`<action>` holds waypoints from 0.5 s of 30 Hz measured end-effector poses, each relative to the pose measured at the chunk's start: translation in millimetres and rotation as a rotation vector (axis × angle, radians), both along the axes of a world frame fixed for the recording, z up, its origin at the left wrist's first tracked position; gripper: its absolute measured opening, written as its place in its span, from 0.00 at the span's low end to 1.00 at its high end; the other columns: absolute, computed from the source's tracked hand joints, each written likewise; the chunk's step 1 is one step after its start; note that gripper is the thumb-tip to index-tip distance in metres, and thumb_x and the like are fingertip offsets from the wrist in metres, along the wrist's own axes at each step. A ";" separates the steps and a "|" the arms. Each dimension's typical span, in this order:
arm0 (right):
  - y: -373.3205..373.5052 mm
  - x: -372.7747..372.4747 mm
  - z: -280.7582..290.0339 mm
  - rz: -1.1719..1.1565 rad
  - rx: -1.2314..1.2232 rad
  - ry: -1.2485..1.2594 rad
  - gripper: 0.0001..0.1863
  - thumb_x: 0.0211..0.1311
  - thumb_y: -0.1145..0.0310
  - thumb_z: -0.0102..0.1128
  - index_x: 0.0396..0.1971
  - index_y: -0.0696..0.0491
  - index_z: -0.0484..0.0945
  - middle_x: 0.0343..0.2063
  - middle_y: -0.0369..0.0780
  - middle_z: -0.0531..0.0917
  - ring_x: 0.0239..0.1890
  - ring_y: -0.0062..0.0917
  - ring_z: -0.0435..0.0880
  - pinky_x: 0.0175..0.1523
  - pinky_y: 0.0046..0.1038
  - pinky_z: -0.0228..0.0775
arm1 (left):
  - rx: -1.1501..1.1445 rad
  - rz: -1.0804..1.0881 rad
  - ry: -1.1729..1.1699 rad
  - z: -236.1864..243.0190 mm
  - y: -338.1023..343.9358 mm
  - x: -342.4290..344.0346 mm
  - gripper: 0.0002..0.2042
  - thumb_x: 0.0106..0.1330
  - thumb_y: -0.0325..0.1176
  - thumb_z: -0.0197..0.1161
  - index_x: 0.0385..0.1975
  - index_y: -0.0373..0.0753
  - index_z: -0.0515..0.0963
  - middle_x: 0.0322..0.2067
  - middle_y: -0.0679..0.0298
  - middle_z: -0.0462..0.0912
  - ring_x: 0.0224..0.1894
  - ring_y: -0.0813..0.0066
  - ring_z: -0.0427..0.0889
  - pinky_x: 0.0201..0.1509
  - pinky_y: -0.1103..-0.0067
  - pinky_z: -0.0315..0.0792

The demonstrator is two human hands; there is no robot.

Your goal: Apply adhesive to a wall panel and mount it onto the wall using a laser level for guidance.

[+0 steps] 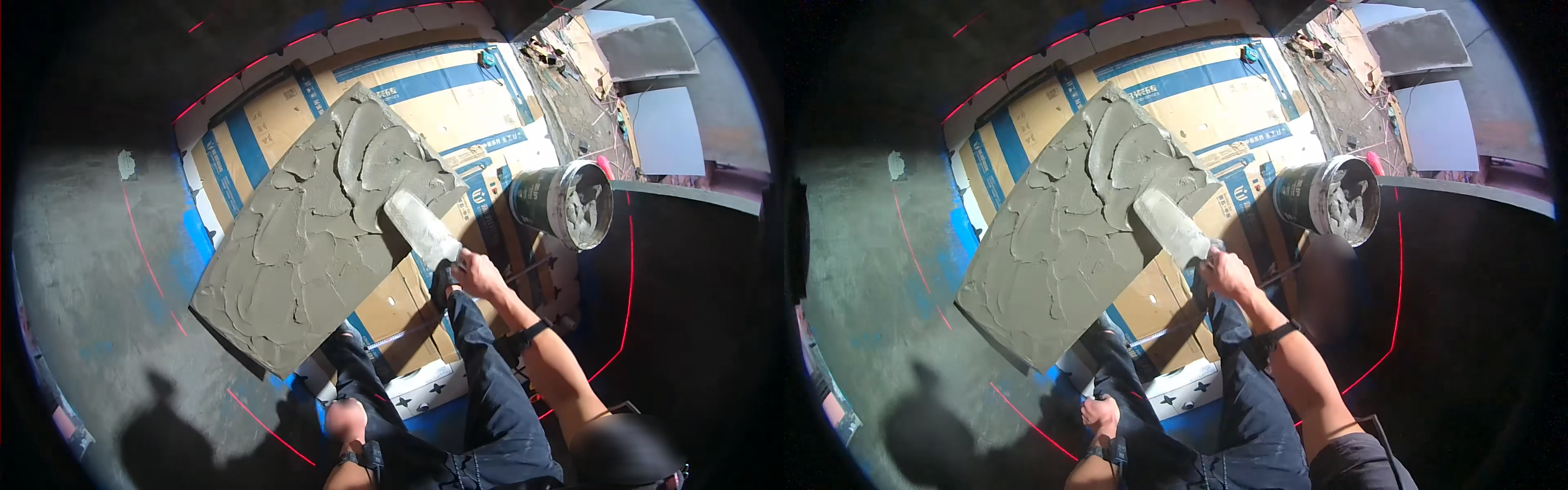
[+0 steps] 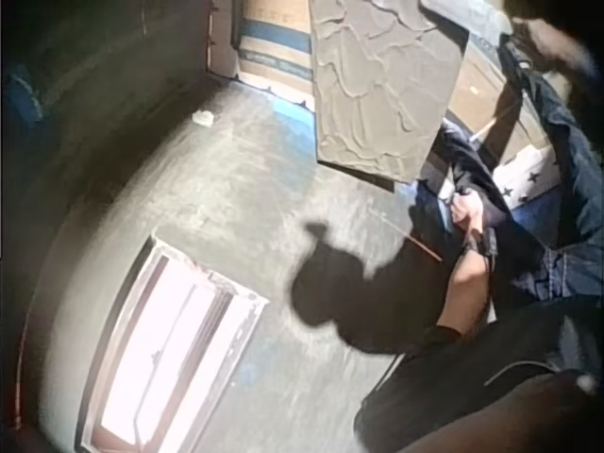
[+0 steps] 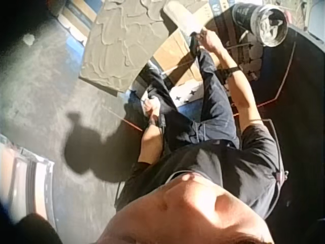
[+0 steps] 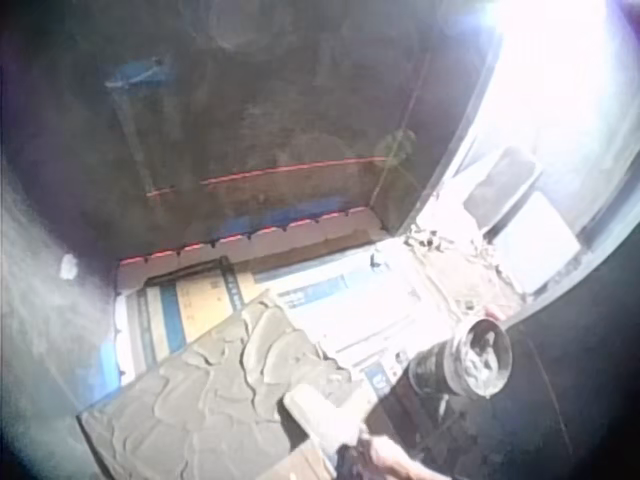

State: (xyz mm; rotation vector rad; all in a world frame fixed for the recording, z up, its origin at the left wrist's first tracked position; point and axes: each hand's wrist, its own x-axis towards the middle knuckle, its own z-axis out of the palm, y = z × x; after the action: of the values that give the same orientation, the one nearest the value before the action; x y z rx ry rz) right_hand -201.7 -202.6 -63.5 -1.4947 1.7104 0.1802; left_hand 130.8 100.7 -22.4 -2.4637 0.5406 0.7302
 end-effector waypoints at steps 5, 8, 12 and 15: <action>42.1 19.7 14.8 -0.262 -0.070 0.242 0.17 0.64 0.58 0.60 0.39 0.59 0.78 0.27 0.53 0.87 0.36 0.51 0.88 0.45 0.48 0.80 | 0.021 0.036 0.067 9.6 -16.2 -3.4 0.18 0.60 0.41 0.63 0.41 0.33 0.85 0.44 0.44 0.86 0.50 0.44 0.85 0.58 0.59 0.77; 86.1 71.2 -15.0 -0.424 -0.054 -0.092 0.19 0.66 0.57 0.59 0.41 0.61 0.78 0.32 0.59 0.85 0.40 0.54 0.86 0.47 0.48 0.78 | 0.022 0.012 0.052 9.5 -12.1 -0.8 0.17 0.60 0.41 0.62 0.38 0.33 0.85 0.43 0.46 0.86 0.49 0.46 0.85 0.57 0.60 0.76; 97.9 119.1 -18.3 -0.079 0.135 -0.223 0.22 0.66 0.55 0.59 0.43 0.62 0.75 0.33 0.61 0.84 0.41 0.58 0.85 0.47 0.51 0.77 | -0.006 -0.002 0.048 -0.9 0.0 5.9 0.16 0.59 0.41 0.62 0.37 0.34 0.84 0.43 0.48 0.86 0.47 0.47 0.85 0.56 0.60 0.77; 54.3 114.2 -3.6 0.273 0.065 0.110 0.15 0.65 0.61 0.59 0.40 0.57 0.74 0.32 0.57 0.85 0.36 0.49 0.88 0.42 0.49 0.81 | -0.003 0.014 0.018 0.5 -4.1 7.1 0.16 0.59 0.41 0.62 0.37 0.34 0.84 0.44 0.50 0.86 0.48 0.48 0.85 0.56 0.60 0.77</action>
State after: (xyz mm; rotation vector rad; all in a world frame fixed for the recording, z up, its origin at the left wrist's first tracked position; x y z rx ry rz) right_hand -87.5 -148.2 -67.1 -1.6920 1.5624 0.4655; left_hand 137.9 96.6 -21.9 -2.4686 0.5323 0.7580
